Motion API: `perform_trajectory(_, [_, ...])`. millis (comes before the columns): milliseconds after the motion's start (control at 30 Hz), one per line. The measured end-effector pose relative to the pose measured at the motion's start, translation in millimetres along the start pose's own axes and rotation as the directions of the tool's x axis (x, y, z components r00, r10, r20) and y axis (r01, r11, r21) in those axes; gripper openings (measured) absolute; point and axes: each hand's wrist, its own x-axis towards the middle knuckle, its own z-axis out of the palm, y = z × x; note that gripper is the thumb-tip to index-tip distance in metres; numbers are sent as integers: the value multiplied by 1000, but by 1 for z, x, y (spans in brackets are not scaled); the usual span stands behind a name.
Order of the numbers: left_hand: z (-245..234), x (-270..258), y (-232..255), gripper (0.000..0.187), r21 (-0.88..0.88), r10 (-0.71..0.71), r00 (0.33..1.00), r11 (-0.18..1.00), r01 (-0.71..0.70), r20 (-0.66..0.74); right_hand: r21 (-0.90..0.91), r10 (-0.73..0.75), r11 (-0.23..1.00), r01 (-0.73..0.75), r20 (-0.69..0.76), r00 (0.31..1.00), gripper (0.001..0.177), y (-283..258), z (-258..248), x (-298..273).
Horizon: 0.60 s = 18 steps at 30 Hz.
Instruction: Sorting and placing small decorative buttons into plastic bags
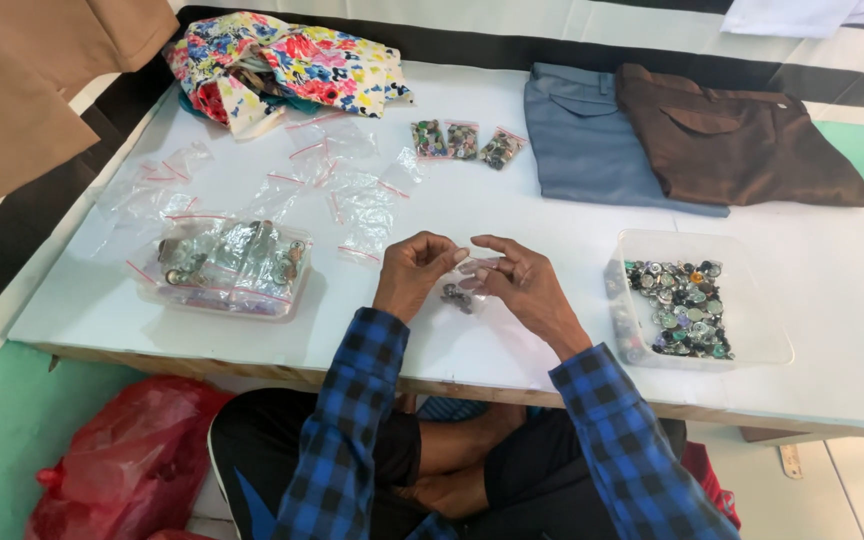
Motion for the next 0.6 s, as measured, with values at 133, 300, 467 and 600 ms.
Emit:
perform_trajectory(133, [-1, 9, -34, 18, -65, 24, 997, 997, -29, -72, 22, 45, 999, -44, -64, 997, 34, 20, -2, 11])
perform_trajectory(300, [3, -4, -14, 22, -83, 35, 999, 996, -37, -32, 74, 97, 994, -85, -180, 979, 19, 27, 1, 15])
perform_trajectory(467, [0, -12, -14, 60, 104, 13, 996, 994, -22, 86, 111, 83, 992, -54, -274, 958, 19, 27, -4, 15])
perform_trajectory(600, [-6, -8, -25, 80, 156, -22, 997, 988, 9, 79, 142, 112, 987, -73, -289, 951, 19, 19, 1, 14])
